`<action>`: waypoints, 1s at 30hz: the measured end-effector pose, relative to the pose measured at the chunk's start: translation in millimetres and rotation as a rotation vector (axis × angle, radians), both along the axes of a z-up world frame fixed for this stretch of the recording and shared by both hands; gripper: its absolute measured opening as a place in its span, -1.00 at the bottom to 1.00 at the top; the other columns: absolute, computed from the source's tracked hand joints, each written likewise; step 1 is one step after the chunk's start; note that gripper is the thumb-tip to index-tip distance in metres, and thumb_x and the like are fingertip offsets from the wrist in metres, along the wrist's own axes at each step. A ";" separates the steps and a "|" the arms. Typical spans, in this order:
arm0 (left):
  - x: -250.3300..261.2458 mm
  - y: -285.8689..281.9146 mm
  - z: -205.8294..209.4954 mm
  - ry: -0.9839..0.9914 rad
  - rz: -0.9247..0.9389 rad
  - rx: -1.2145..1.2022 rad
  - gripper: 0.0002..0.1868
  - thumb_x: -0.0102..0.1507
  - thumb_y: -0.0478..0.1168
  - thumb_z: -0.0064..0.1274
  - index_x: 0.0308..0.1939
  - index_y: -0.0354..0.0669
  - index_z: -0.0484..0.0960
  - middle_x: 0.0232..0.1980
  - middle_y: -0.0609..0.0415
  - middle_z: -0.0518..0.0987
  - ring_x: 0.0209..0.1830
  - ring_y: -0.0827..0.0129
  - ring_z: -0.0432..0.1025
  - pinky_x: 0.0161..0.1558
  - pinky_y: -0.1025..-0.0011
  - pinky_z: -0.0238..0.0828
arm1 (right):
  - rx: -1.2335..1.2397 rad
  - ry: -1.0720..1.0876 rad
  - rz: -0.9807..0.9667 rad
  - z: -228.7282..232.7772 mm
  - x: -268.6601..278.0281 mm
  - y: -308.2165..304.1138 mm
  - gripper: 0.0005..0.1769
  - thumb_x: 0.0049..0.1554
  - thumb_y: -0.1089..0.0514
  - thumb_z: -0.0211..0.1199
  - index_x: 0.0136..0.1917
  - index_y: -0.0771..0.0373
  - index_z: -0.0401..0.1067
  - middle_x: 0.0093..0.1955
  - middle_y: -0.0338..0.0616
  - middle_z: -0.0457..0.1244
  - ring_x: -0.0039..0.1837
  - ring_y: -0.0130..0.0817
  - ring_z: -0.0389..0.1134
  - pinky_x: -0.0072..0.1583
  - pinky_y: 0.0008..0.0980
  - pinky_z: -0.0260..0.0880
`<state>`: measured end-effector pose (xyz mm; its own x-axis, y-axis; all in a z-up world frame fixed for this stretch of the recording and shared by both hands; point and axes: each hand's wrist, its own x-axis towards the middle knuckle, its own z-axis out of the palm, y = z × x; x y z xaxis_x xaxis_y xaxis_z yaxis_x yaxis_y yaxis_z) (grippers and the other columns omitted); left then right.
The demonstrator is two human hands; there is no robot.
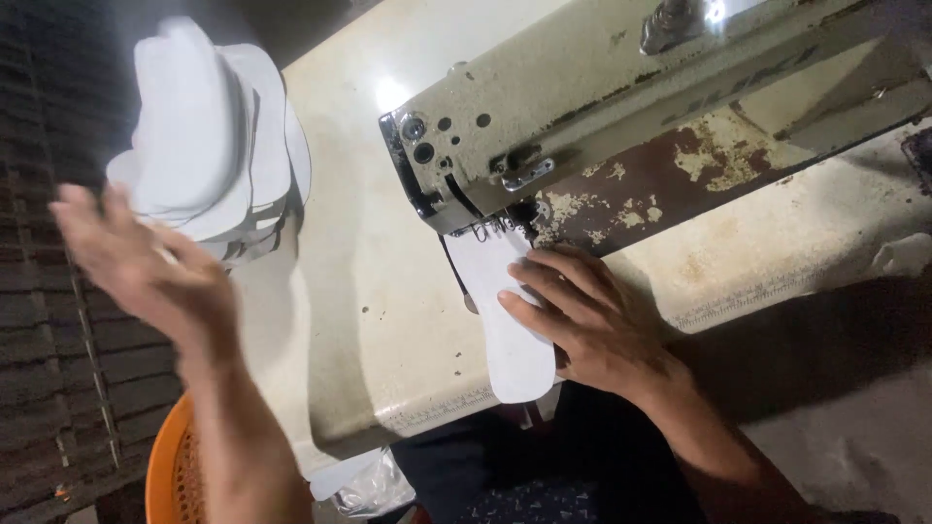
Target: Stitching the edges of white shoe insoles using an industrial sewing machine.
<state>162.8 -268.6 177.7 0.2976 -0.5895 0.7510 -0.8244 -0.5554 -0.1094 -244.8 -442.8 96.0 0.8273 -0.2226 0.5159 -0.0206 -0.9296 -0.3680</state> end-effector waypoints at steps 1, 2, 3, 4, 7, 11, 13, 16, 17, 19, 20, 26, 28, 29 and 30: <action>-24.0 -2.7 -6.7 0.003 -0.002 -0.001 -0.45 0.38 -0.79 -0.08 0.45 -0.55 0.49 0.53 -0.39 0.15 0.58 -0.17 0.01 0.58 -0.17 -0.01 | -0.001 0.003 -0.002 0.1 1.3 -0.4 -0.02 -0.34 0.02 0.65 0.34 0.13 0.37 0.44 -0.01 0.20 0.50 -0.03 0.15 0.41 0.04 0.28; -47.5 -5.0 -13.6 0.177 -0.106 0.068 -0.53 0.40 -0.56 -0.03 0.42 -0.53 0.45 0.44 -0.42 0.32 0.47 -0.21 0.20 0.48 -0.04 0.12 | 0.000 -0.029 -0.006 -0.1 3.1 -0.4 -0.03 -0.21 -0.26 0.59 0.35 0.15 0.34 0.42 0.04 0.20 0.48 0.00 0.16 0.42 0.08 0.26; -73.4 -4.7 -22.1 0.354 -0.205 0.137 -0.53 0.43 -0.32 0.00 0.40 -0.51 0.40 0.34 -0.43 0.50 0.35 -0.24 0.39 0.38 0.09 0.24 | 0.000 -0.054 -0.004 0.0 3.5 -0.6 0.04 -0.07 -0.54 0.53 0.37 0.18 0.31 0.40 0.09 0.20 0.46 0.04 0.17 0.43 0.11 0.25; -118.6 -30.4 -2.1 0.362 -0.200 0.132 -0.53 0.43 -0.32 0.00 0.40 -0.51 0.40 0.34 -0.43 0.50 0.35 -0.24 0.39 0.38 0.09 0.24 | -0.002 -0.046 0.002 1.3 2.6 -0.3 0.04 -0.07 -0.54 0.53 0.37 0.18 0.31 0.40 0.09 0.20 0.46 0.04 0.17 0.43 0.11 0.25; -218.1 -54.7 22.5 1.387 -0.183 0.047 -0.63 0.29 -0.28 0.02 0.19 -0.01 0.51 0.58 -0.07 0.12 0.29 0.20 0.34 -0.04 0.27 0.72 | -0.011 -0.012 0.003 4.4 5.0 -1.0 -0.01 -0.42 0.33 0.56 0.33 0.22 0.40 0.37 0.05 0.26 0.45 0.00 0.21 0.47 0.06 0.21; -216.0 -44.7 -26.3 0.773 -0.642 0.608 -0.15 0.33 0.30 -0.10 0.54 -0.12 0.17 0.65 -0.18 0.02 0.68 -0.03 -0.16 0.61 -0.13 -0.36 | -0.036 -0.008 -0.077 14.1 6.9 -2.3 -0.54 0.15 0.00 0.32 0.26 0.26 0.48 0.34 -0.04 0.33 0.43 -0.07 0.25 0.46 -0.01 0.23; -219.9 -42.3 -30.1 0.715 -0.648 0.629 -0.10 0.33 0.32 -0.09 0.56 -0.19 0.14 0.64 -0.20 0.06 0.68 -0.04 -0.13 0.61 -0.09 -0.36 | -0.008 -0.026 -0.069 15.9 6.7 -3.6 -0.69 0.21 0.38 0.23 0.24 0.32 0.52 0.31 -0.04 0.36 0.40 -0.06 0.28 0.45 -0.04 0.27; -223.1 -38.9 -35.0 0.638 -0.597 0.662 -0.04 0.33 0.39 -0.19 0.59 -0.18 0.05 0.65 -0.21 0.00 0.69 -0.02 -0.15 0.63 -0.05 -0.40 | 0.157 -0.090 -0.087 12.8 5.7 -3.6 -0.61 0.21 0.40 0.25 0.32 0.36 0.42 0.31 0.06 0.34 0.38 -0.06 0.34 0.48 0.05 0.30; -224.1 -38.3 -35.9 0.634 -0.589 0.646 0.04 0.29 0.44 -0.12 0.59 -0.21 0.02 0.66 -0.20 -0.02 0.70 -0.02 -0.17 0.64 -0.04 -0.40 | 0.114 -0.076 -0.147 17.7 6.2 -3.8 -0.63 0.22 0.37 0.23 0.31 0.34 0.44 0.28 0.02 0.37 0.38 -0.06 0.34 0.47 0.06 0.30; -226.3 -35.7 -35.5 0.622 -0.581 0.625 0.13 0.24 0.48 -0.06 0.60 -0.24 -0.01 0.67 -0.19 -0.04 0.71 -0.02 -0.19 0.64 -0.04 -0.40 | 0.065 -0.068 -0.207 24.2 6.8 -3.5 -0.64 0.22 0.35 0.22 0.29 0.31 0.46 0.25 -0.02 0.39 0.38 -0.06 0.34 0.45 0.07 0.30; -227.6 -34.0 -34.9 0.620 -0.580 0.622 0.18 0.21 0.49 -0.03 0.59 -0.29 -0.02 0.67 -0.21 -0.04 0.70 -0.02 -0.18 0.64 -0.04 -0.39 | 0.058 -0.064 -0.212 25.3 6.9 -3.1 -0.67 0.24 0.34 0.19 0.28 0.30 0.47 0.25 -0.03 0.39 0.38 -0.07 0.34 0.46 0.06 0.29; -229.2 -32.7 -39.9 0.581 -0.542 0.589 0.22 0.18 0.51 0.01 0.57 -0.34 0.01 0.65 -0.21 0.03 0.69 0.01 -0.10 0.64 -0.03 -0.30 | 0.006 -0.062 -0.281 17.2 6.3 -0.2 -0.64 0.22 0.33 0.23 0.29 0.28 0.47 0.25 -0.06 0.39 0.41 -0.11 0.30 0.48 0.01 0.26; -229.0 -32.6 -42.1 0.580 -0.533 0.579 0.22 0.18 0.51 0.03 0.57 -0.32 0.02 0.65 -0.19 0.03 0.69 0.01 -0.10 0.64 -0.03 -0.29 | 0.002 -0.062 -0.281 14.5 6.2 1.0 -0.64 0.22 0.33 0.21 0.30 0.29 0.46 0.25 -0.03 0.38 0.42 -0.10 0.29 0.48 0.04 0.26; -228.6 -33.2 -42.1 0.590 -0.530 0.573 0.21 0.18 0.50 0.02 0.57 -0.34 0.03 0.65 -0.22 0.04 0.69 -0.01 -0.10 0.63 -0.03 -0.27 | 0.034 -0.067 -0.278 12.7 7.0 1.3 -0.63 0.21 0.35 0.18 0.30 0.29 0.46 0.27 -0.04 0.38 0.42 -0.09 0.29 0.49 0.05 0.25; -228.2 -33.7 -41.5 0.601 -0.526 0.567 0.19 0.19 0.49 0.02 0.56 -0.35 0.05 0.64 -0.24 0.04 0.68 -0.03 -0.10 0.62 -0.03 -0.25 | 0.065 -0.071 -0.274 11.3 7.6 1.7 -0.62 0.21 0.36 0.16 0.31 0.29 0.46 0.28 -0.04 0.37 0.43 -0.08 0.29 0.49 0.07 0.24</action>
